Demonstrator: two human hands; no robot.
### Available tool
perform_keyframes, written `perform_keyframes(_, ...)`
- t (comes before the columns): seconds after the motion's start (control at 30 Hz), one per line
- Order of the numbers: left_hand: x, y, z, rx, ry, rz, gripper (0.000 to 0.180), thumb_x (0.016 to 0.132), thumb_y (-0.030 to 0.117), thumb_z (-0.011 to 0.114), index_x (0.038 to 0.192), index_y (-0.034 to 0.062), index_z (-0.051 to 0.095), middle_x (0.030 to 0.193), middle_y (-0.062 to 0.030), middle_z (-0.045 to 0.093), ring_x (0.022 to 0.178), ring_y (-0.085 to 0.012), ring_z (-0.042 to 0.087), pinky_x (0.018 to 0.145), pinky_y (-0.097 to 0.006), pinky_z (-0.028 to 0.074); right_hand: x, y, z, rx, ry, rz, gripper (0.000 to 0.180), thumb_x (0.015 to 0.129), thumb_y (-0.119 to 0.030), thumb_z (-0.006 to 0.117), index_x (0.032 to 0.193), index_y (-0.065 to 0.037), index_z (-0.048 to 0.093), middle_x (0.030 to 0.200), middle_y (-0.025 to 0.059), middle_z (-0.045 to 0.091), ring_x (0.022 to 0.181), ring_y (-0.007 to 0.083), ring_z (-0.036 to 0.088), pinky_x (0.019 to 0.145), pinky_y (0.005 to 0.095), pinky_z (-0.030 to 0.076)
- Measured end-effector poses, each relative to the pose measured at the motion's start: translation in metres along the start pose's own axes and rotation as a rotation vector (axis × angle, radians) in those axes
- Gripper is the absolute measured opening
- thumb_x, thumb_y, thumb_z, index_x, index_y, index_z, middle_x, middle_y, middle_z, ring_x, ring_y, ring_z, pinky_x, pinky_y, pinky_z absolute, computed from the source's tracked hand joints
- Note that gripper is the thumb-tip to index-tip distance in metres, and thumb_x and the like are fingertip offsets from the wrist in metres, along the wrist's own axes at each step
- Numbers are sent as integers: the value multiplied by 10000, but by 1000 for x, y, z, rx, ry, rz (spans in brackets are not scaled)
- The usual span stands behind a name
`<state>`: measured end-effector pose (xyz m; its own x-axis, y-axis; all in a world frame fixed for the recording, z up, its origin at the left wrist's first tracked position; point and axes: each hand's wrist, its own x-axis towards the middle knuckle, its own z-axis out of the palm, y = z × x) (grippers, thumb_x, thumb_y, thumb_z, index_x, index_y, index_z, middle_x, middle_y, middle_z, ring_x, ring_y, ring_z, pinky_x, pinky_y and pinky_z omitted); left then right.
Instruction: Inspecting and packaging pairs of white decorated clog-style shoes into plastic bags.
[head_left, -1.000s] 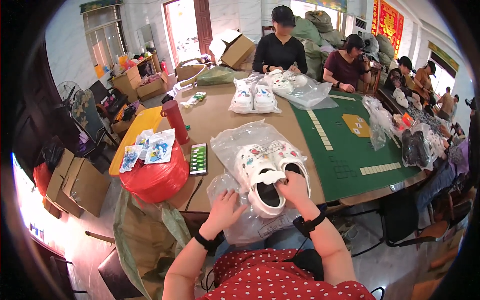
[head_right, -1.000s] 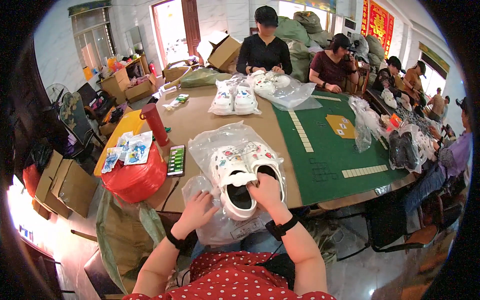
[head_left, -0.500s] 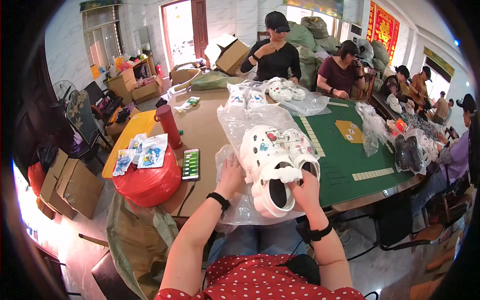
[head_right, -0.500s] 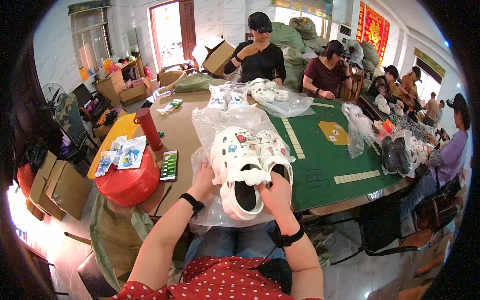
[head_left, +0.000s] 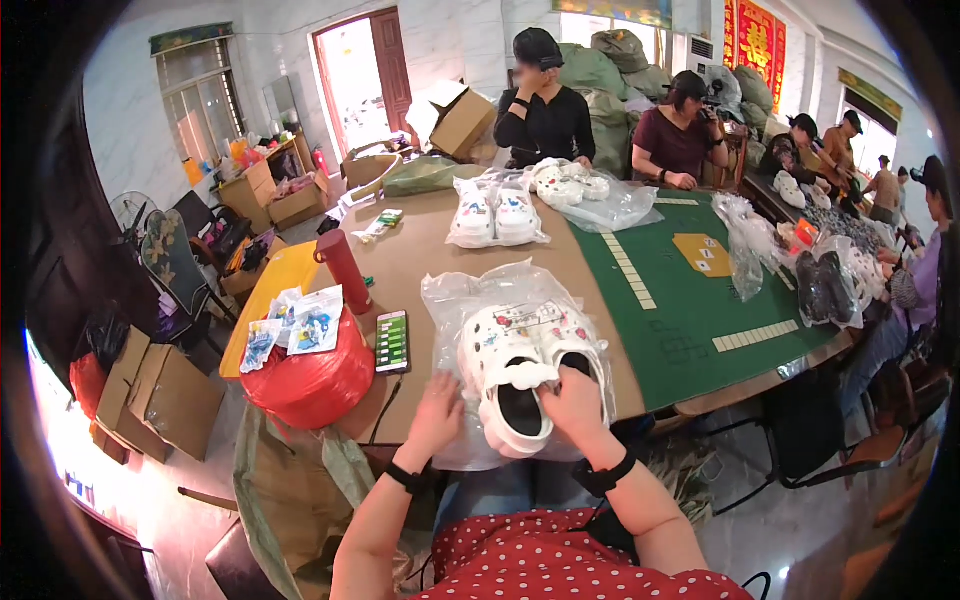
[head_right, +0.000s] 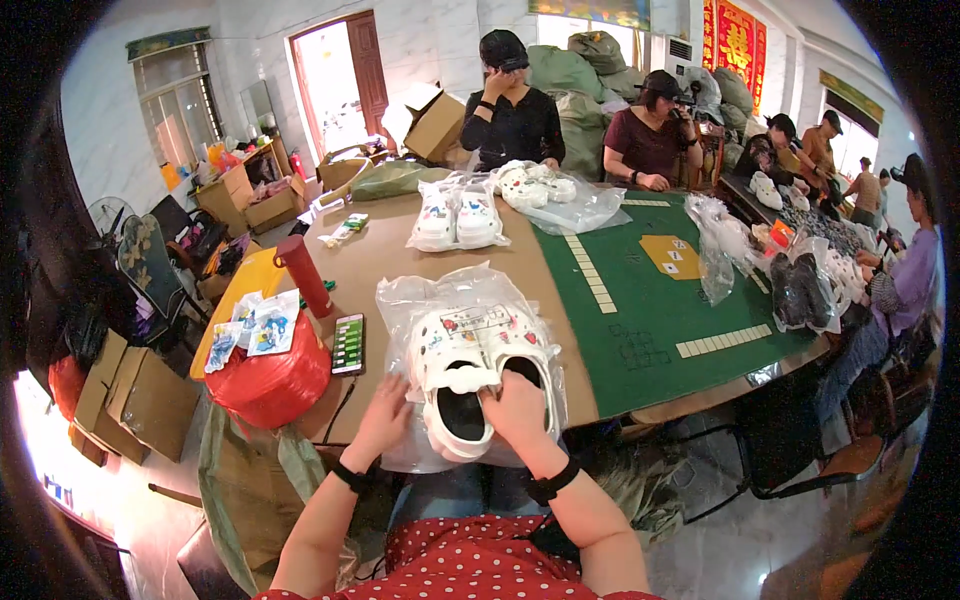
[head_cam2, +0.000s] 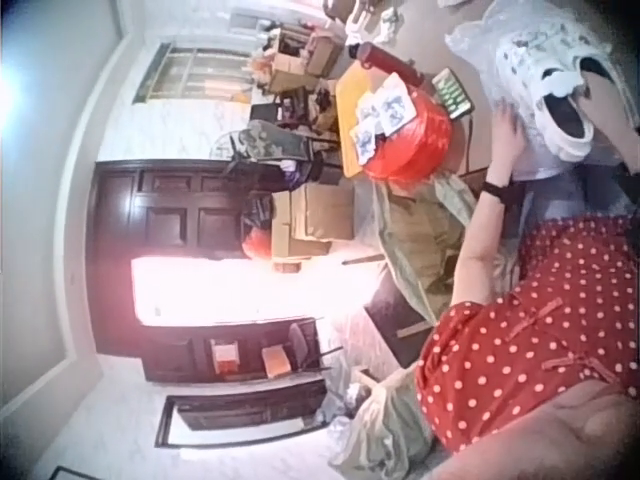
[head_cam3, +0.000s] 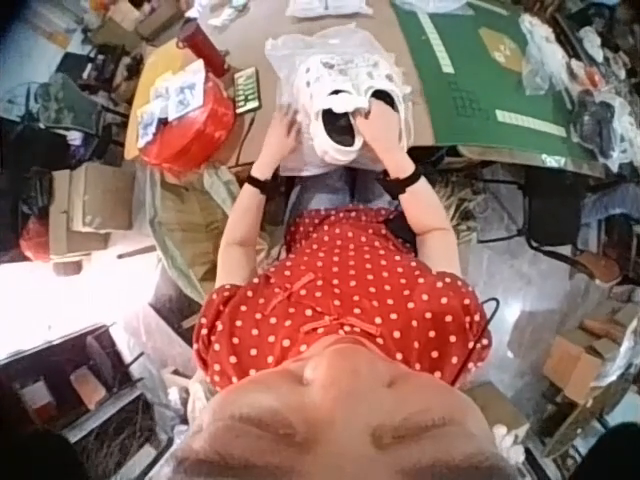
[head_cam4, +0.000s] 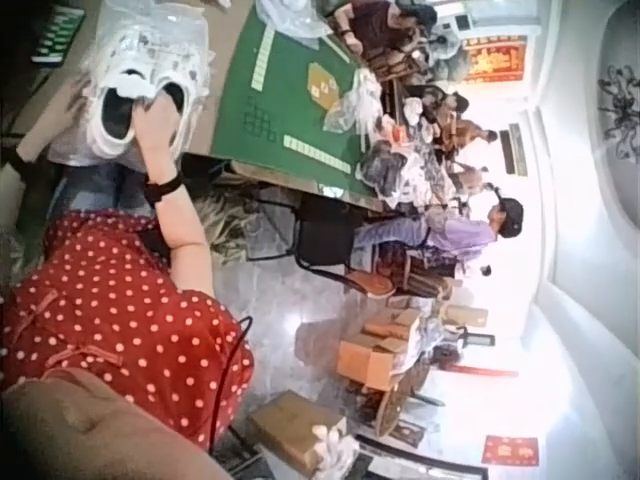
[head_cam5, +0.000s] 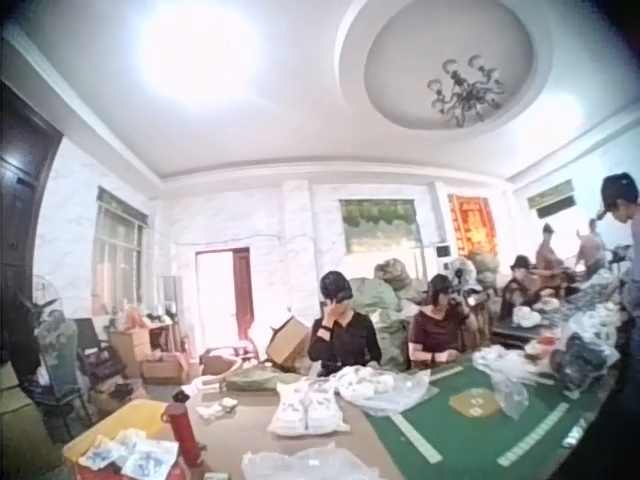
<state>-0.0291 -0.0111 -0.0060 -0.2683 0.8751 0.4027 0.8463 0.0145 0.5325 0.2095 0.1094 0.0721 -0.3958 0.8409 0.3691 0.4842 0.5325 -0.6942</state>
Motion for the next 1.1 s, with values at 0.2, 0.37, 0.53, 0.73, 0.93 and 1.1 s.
perform_keyframes(0.2,5,83,-52,70,149,-28,488,891,220,673,1318,12,562,1447,-253,443,1340,-454,400,1122,-512,338,-5,3,0,-37,-21,-206,506,801,-419,763,950,53,655,802,197,654,752,414,650,705,494,518)
perform_keyframes(0.37,12,106,-53,-20,-1,117,764,763,422,812,1381,73,528,1522,-222,378,1396,-455,339,1125,-511,340,9,16,-58,156,-106,64,340,842,-304,737,1063,-52,686,906,108,702,792,284,678,709,371,529)
perform_keyframes(0.53,13,142,-48,143,-151,373,884,674,562,821,1422,193,531,1579,-111,353,1473,-432,219,1182,-575,217,43,73,-64,10,174,-82,236,835,-134,682,1068,-100,702,964,80,701,808,280,679,720,363,532)
perform_keyframes(0.73,18,154,-21,246,-291,468,930,664,635,771,1456,237,489,1601,-64,319,1483,-424,189,1148,-703,104,67,96,-35,-219,60,-402,215,814,-108,643,1018,-130,709,993,45,671,878,294,654,736,404,530)
perform_keyframes(0.93,16,141,-3,347,-218,479,690,704,450,800,1314,185,616,1491,-47,466,1475,-384,231,1150,-688,139,69,93,-30,8,40,-181,91,864,-151,641,898,-67,650,858,90,642,815,259,637,693,376,506)
perform_keyframes(1.1,19,140,2,285,-162,510,458,711,344,795,1117,150,710,1355,-26,556,1447,-371,274,1145,-680,174,70,83,-37,317,-116,-35,141,893,-152,637,848,-29,585,784,98,588,735,211,587,647,351,463)
